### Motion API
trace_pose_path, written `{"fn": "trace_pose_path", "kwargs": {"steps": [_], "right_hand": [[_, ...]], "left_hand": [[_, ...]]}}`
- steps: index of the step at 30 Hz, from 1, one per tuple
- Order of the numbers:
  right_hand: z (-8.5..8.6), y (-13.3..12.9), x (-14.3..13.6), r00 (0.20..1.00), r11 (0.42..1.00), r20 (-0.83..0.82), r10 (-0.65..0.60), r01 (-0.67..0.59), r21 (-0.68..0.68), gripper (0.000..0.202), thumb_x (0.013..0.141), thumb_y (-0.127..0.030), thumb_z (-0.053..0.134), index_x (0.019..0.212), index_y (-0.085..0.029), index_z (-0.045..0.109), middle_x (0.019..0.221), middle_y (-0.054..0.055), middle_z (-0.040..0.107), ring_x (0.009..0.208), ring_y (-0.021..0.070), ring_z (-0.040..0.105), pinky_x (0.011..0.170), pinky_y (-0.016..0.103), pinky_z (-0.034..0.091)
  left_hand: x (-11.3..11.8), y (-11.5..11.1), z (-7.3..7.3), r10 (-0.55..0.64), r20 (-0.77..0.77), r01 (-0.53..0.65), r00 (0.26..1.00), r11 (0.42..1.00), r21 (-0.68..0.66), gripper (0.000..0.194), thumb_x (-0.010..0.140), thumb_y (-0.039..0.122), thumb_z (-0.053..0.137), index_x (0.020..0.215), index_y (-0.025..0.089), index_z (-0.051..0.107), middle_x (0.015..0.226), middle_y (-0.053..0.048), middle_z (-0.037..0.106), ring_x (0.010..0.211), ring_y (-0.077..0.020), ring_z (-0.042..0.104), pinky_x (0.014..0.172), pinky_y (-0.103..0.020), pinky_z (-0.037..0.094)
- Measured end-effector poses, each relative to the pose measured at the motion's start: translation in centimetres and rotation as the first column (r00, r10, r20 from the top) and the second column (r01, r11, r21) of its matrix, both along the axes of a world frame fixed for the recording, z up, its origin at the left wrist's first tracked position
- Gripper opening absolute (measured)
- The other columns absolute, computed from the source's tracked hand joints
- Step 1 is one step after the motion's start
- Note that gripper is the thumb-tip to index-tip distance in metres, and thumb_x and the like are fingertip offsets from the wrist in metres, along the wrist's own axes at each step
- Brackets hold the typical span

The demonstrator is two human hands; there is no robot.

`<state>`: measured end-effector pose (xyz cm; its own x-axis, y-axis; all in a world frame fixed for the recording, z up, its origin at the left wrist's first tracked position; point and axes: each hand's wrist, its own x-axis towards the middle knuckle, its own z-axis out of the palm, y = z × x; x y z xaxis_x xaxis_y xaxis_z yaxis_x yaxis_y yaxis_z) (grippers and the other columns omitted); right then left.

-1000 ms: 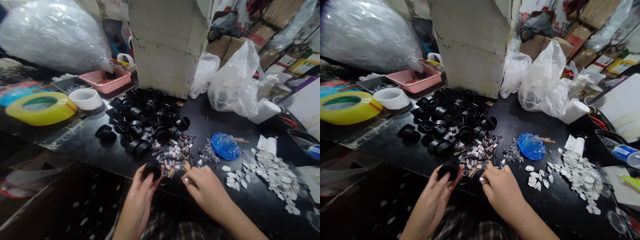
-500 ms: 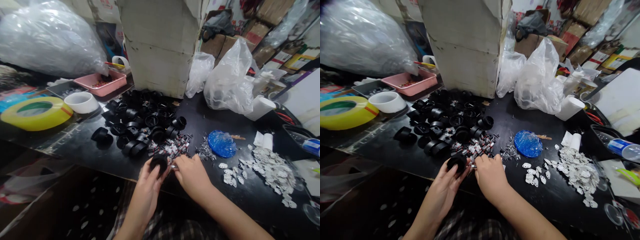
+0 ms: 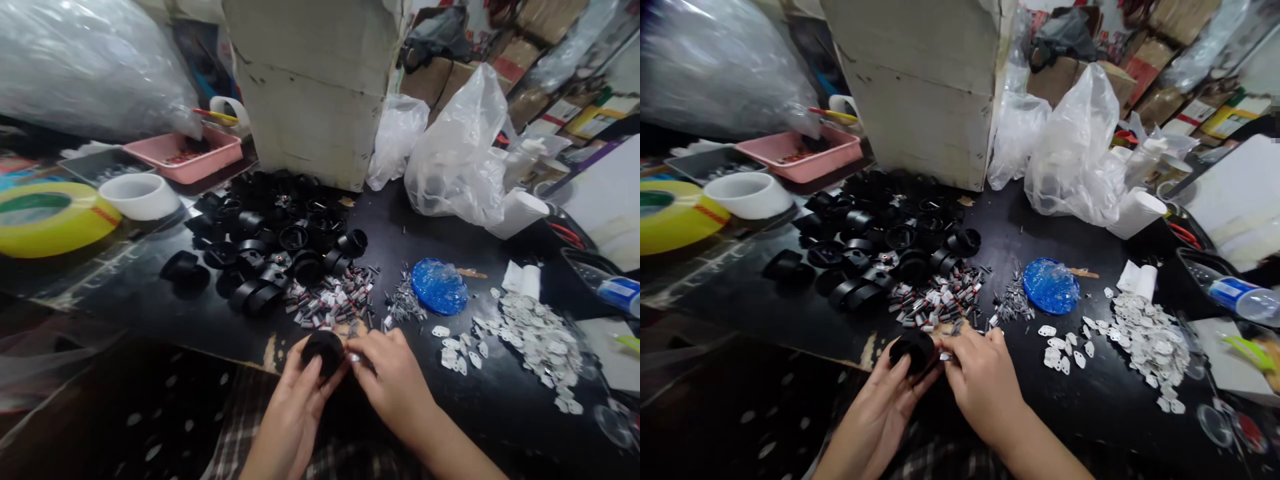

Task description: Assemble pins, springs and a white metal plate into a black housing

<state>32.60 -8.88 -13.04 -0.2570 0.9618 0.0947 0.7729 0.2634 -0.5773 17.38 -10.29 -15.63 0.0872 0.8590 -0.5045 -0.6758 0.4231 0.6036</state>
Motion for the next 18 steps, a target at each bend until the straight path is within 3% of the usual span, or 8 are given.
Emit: {"fn": "trace_pose_path", "kwargs": {"steps": [4,8,11,14,16,18], "right_hand": [[-0.8,-1.1,0.5,0.997,0.995,-0.032,-0.068,0.07,0.066,0.017,0.092,-0.013,0.054,0.1,-0.022,0.066,0.092,0.001,0.073,0.08,0.0162,0.061,0.078,0.031,0.034],[-0.5,-0.5,1.1,0.998,0.998,-0.005,-0.067,0.067,0.011,0.016,0.093,-0.016,0.055,0.102,-0.025,0.066,0.094,-0.002,0.073,0.082,0.0154,0.062,0.078,0.031,0.034],[0.3,1.4,1.5,0.961,0.987,0.229,-0.155,0.159,0.002,0.013,0.096,-0.023,0.053,0.093,-0.022,0.065,0.093,0.001,0.071,0.085,0.0187,0.062,0.078,0.035,0.032],[0.7,3.4,1.4,0.848,0.978,0.497,-0.184,0.211,0.002,0.017,0.094,-0.029,0.054,0.085,-0.018,0.063,0.09,0.007,0.069,0.081,0.0228,0.063,0.076,0.038,0.031],[0.8,4.0,1.1,0.823,0.98,0.545,-0.159,0.198,-0.013,0.018,0.093,-0.029,0.053,0.084,-0.017,0.063,0.088,0.008,0.069,0.077,0.0229,0.063,0.075,0.039,0.031],[0.8,3.8,0.9,0.853,0.982,0.498,-0.155,0.186,-0.014,0.018,0.092,-0.028,0.053,0.081,-0.018,0.062,0.086,0.006,0.069,0.076,0.0219,0.063,0.076,0.039,0.032]], "left_hand": [[0.8,-0.1,-0.2,-0.062,-0.042,0.063,0.997,0.998,0.014,0.036,0.079,0.039,0.074,0.113,0.03,0.068,0.122,-0.004,0.069,0.121,-0.0285,0.06,0.101,-0.045,0.054],[0.8,-0.2,-0.6,-0.053,-0.119,0.055,0.991,0.998,0.011,0.036,0.077,0.04,0.075,0.111,0.029,0.067,0.121,-0.003,0.068,0.118,-0.0264,0.061,0.099,-0.04,0.056],[1.0,0.1,-0.7,0.001,-0.101,0.001,0.995,1.0,0.013,0.034,0.08,0.039,0.073,0.111,0.027,0.066,0.121,-0.004,0.068,0.116,-0.0242,0.062,0.1,-0.038,0.054],[1.5,0.6,-0.3,0.067,-0.023,-0.067,0.998,0.998,0.006,0.028,0.083,0.034,0.07,0.11,0.026,0.065,0.119,-0.005,0.07,0.116,-0.0238,0.063,0.104,-0.043,0.051],[1.9,1.1,0.1,0.112,0.007,-0.112,0.994,0.994,-0.012,0.024,0.084,0.031,0.069,0.107,0.026,0.065,0.113,-0.005,0.072,0.113,-0.0232,0.065,0.105,-0.045,0.05],[2.1,1.5,0.5,0.155,0.032,-0.154,0.987,0.988,-0.022,0.021,0.084,0.029,0.069,0.104,0.025,0.066,0.108,-0.004,0.074,0.108,-0.0225,0.068,0.104,-0.047,0.051]]}}
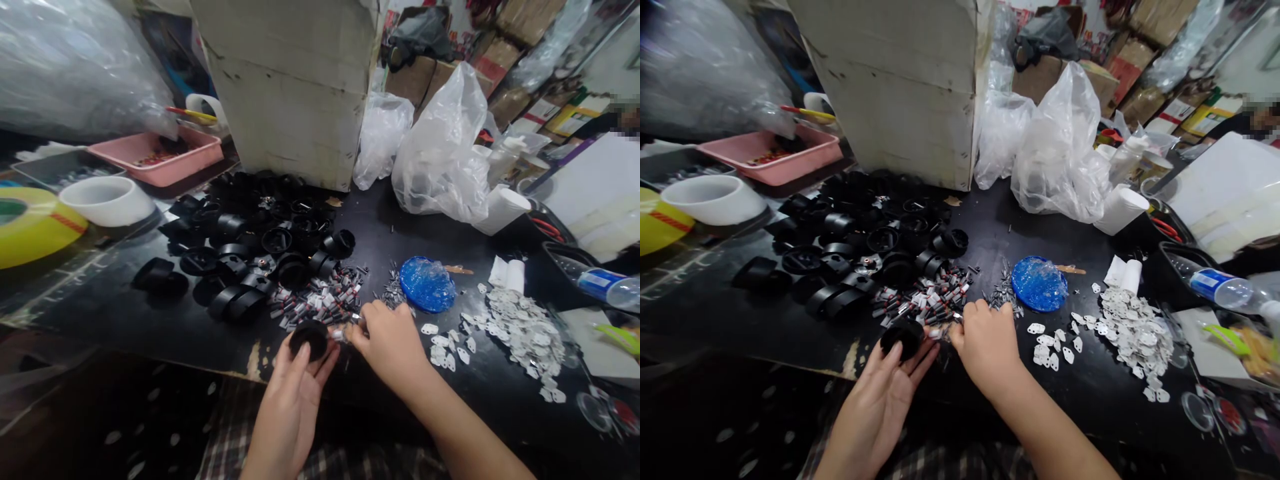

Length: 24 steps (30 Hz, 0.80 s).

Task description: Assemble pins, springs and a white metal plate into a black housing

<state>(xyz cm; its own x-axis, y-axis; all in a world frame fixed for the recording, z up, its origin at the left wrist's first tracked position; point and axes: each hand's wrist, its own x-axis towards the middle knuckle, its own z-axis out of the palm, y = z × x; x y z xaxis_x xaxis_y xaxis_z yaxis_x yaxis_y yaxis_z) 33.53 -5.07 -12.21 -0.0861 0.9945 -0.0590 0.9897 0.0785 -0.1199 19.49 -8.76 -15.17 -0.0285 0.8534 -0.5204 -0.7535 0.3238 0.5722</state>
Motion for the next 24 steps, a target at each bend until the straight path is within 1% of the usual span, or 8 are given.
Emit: {"fn": "trace_pose_path", "kwargs": {"steps": [2,5,7,11,13,19,22,24], "right_hand": [[0.0,-0.9,-0.1,0.992,1.0,-0.125,0.011,-0.009,0.02,0.014,0.09,-0.027,0.056,0.079,-0.02,0.061,0.085,0.003,0.068,0.077,0.0198,0.061,0.076,0.037,0.033],[-0.2,-2.4,-0.2,0.938,0.999,-0.346,0.023,-0.006,0.05,0.005,0.088,-0.022,0.06,0.084,-0.021,0.062,0.087,0.0,0.068,0.079,0.018,0.059,0.076,0.034,0.035],[-0.2,-3.1,-0.1,0.876,0.999,-0.482,0.013,0.013,0.05,0.004,0.087,-0.019,0.06,0.088,-0.021,0.063,0.09,-0.001,0.07,0.082,0.0176,0.059,0.077,0.032,0.037],[0.0,-3.5,0.4,0.712,0.999,-0.703,-0.004,0.039,0.034,0.011,0.088,-0.016,0.059,0.093,-0.024,0.065,0.093,-0.002,0.072,0.084,0.0158,0.061,0.078,0.03,0.041],[0.2,-3.5,0.7,0.679,0.996,-0.734,0.012,0.059,0.071,0.011,0.089,-0.017,0.059,0.094,-0.024,0.065,0.092,-0.002,0.072,0.086,0.0162,0.062,0.078,0.029,0.042],[0.6,-3.7,0.9,0.775,0.988,-0.625,0.088,0.014,0.156,0.013,0.091,-0.013,0.056,0.093,-0.022,0.067,0.092,0.001,0.071,0.083,0.0174,0.059,0.078,0.032,0.039],[0.8,-3.9,0.8,0.724,0.989,-0.683,0.097,0.007,0.147,0.017,0.093,-0.014,0.055,0.099,-0.023,0.068,0.097,0.0,0.073,0.09,0.0165,0.063,0.084,0.032,0.039],[0.9,-3.9,0.8,0.664,0.993,-0.748,0.016,0.079,0.091,0.012,0.092,-0.02,0.059,0.098,-0.025,0.069,0.097,-0.001,0.073,0.091,0.016,0.064,0.084,0.031,0.041]], "left_hand": [[0.2,0.4,0.2,0.018,0.045,-0.018,0.999,1.0,-0.012,0.018,0.084,0.03,0.07,0.1,0.024,0.067,0.105,-0.004,0.074,0.105,-0.0229,0.069,0.103,-0.048,0.052],[0.5,0.7,0.3,0.022,0.115,-0.014,0.993,0.997,-0.07,0.007,0.085,0.027,0.067,0.091,0.022,0.068,0.104,-0.005,0.075,0.101,-0.0239,0.071,0.097,-0.048,0.056],[0.7,0.7,0.4,0.025,0.14,-0.01,0.99,0.994,-0.11,0.006,0.088,0.023,0.063,0.086,0.02,0.068,0.103,-0.007,0.075,0.101,-0.0239,0.071,0.093,-0.044,0.058],[0.7,0.4,0.5,0.023,0.139,-0.006,0.99,0.993,-0.119,0.012,0.09,0.019,0.058,0.094,0.018,0.07,0.104,-0.009,0.075,0.101,-0.0235,0.071,0.09,-0.04,0.06],[0.6,0.2,0.6,0.008,0.127,0.001,0.992,0.997,-0.075,0.012,0.089,0.021,0.062,0.098,0.018,0.07,0.105,-0.008,0.075,0.1,-0.0226,0.072,0.091,-0.039,0.06],[0.8,-0.6,0.2,-0.032,-0.006,0.032,0.999,0.998,0.057,0.022,0.083,0.031,0.071,0.105,0.025,0.07,0.108,-0.004,0.075,0.106,-0.0193,0.069,0.094,-0.033,0.058],[0.9,-0.9,0.1,-0.035,-0.017,0.035,0.999,0.999,0.027,0.025,0.078,0.033,0.076,0.102,0.026,0.071,0.106,-0.003,0.076,0.105,-0.0196,0.069,0.094,-0.032,0.058],[0.9,-1.0,0.2,-0.039,-0.01,0.039,0.999,0.999,-0.015,0.027,0.076,0.035,0.077,0.101,0.025,0.072,0.107,-0.004,0.076,0.108,-0.0221,0.068,0.095,-0.035,0.058]]}}
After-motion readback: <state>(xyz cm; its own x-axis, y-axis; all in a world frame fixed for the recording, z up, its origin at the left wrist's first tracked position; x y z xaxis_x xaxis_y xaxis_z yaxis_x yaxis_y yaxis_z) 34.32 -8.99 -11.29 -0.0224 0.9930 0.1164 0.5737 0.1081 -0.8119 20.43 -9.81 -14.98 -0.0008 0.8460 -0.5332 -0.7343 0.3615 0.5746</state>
